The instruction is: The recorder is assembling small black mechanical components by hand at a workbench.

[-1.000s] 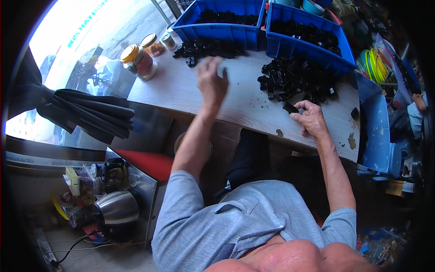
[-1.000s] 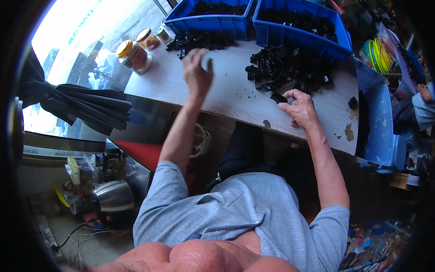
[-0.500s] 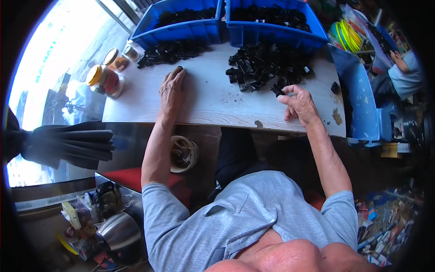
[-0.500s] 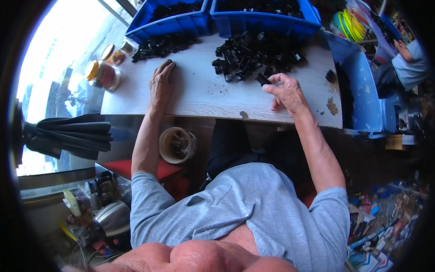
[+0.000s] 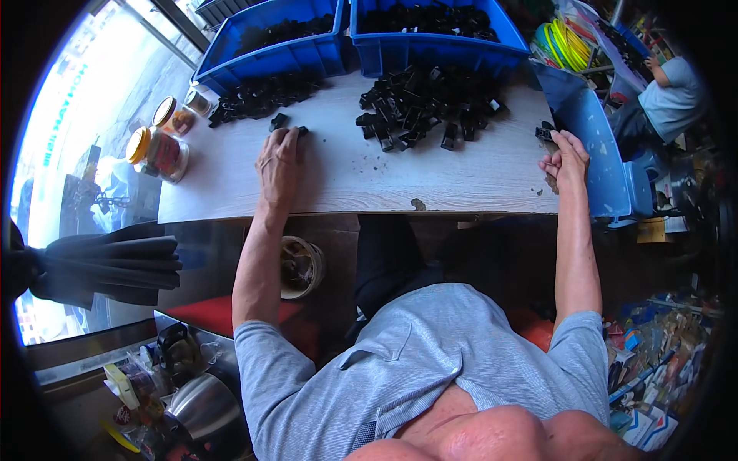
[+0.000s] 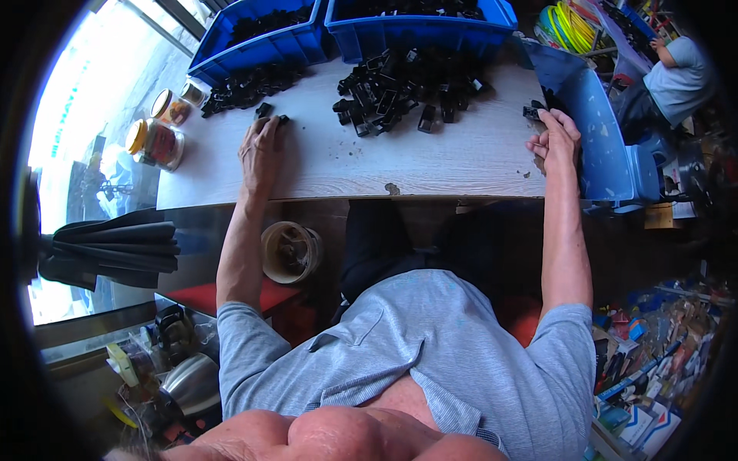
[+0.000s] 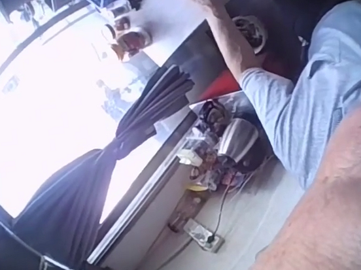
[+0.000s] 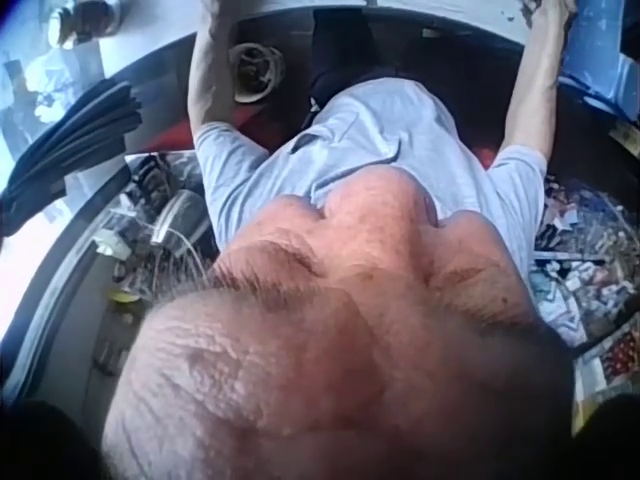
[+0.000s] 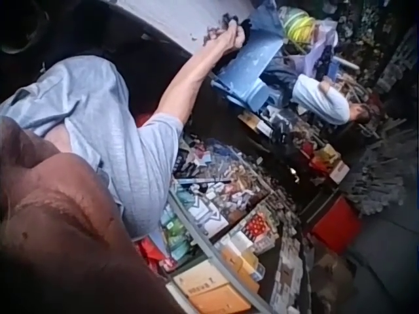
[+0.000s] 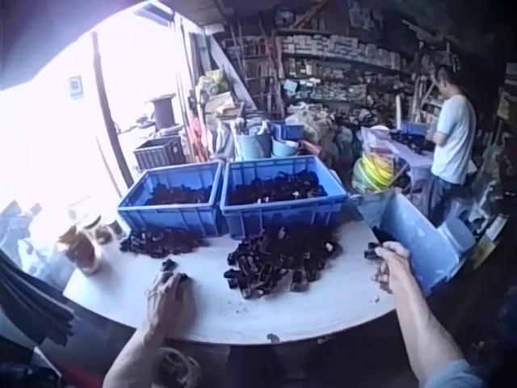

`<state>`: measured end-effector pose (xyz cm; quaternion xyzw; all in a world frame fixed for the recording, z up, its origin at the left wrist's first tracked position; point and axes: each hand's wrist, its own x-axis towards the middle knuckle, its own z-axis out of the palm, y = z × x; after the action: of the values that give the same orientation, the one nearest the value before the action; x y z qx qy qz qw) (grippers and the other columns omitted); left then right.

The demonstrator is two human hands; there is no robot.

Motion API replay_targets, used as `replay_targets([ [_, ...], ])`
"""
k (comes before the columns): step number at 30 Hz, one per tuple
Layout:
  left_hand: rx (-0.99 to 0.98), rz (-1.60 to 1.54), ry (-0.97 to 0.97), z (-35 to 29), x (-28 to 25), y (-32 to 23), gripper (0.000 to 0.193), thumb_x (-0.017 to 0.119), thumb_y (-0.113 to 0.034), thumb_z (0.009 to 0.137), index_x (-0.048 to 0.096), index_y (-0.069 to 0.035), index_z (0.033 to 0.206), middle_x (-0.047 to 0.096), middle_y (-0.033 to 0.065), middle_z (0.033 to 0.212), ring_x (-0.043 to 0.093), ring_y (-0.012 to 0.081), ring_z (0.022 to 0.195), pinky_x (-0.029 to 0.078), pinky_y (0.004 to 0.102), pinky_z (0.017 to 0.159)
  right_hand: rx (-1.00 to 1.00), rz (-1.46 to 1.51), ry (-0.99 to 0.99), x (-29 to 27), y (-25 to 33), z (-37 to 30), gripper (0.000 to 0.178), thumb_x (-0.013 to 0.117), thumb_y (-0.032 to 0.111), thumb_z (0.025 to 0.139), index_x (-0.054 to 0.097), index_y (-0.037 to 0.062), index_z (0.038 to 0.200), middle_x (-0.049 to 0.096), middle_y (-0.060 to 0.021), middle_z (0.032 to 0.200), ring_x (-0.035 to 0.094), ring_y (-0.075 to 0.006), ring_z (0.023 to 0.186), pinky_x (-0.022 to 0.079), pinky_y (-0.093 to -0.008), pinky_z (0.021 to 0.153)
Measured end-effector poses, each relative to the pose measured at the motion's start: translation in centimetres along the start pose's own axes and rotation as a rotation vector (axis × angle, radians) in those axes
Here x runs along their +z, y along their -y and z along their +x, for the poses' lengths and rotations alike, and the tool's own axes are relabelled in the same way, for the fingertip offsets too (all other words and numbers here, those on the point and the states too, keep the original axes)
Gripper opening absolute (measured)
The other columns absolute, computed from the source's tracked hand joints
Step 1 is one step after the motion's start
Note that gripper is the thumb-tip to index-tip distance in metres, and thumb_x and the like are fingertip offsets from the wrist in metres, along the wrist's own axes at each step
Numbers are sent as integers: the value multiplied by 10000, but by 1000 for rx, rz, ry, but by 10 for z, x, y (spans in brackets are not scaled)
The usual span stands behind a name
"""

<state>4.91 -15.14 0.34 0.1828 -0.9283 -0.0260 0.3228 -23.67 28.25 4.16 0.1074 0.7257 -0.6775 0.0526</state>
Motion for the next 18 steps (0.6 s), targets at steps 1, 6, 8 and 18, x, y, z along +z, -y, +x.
replay_targets([
  [1,-5,9,-1,1,1,0,254,647,-113,933,724,-85,1172,704,139,1120,668,348,1011,537,449,863,-24,-32,26,2,1,-4,359,788,219,866,669,94,1181,466,9,554,549,-144,505,593,-350,541],
  [6,-189,56,75,25,8,19,245,622,-224,962,742,-83,1123,725,169,1071,680,368,1008,524,467,888,-5,-138,374,33,7,-41,499,764,149,853,590,67,1313,479,18,553,571,-120,459,582,-320,493],
  [8,-290,73,209,32,10,31,300,608,-312,969,752,-82,1098,729,195,1032,686,393,969,519,479,888,-15,-157,481,50,1,-48,504,763,145,850,588,62,1315,482,21,555,565,-111,451,576,-312,482],
  [18,-165,16,50,17,19,18,303,639,-162,937,704,-116,1230,726,117,1140,651,349,1087,515,443,956,-151,-415,751,102,-1,-78,526,735,86,820,612,70,1331,502,21,572,523,-86,429,474,-266,395],
])
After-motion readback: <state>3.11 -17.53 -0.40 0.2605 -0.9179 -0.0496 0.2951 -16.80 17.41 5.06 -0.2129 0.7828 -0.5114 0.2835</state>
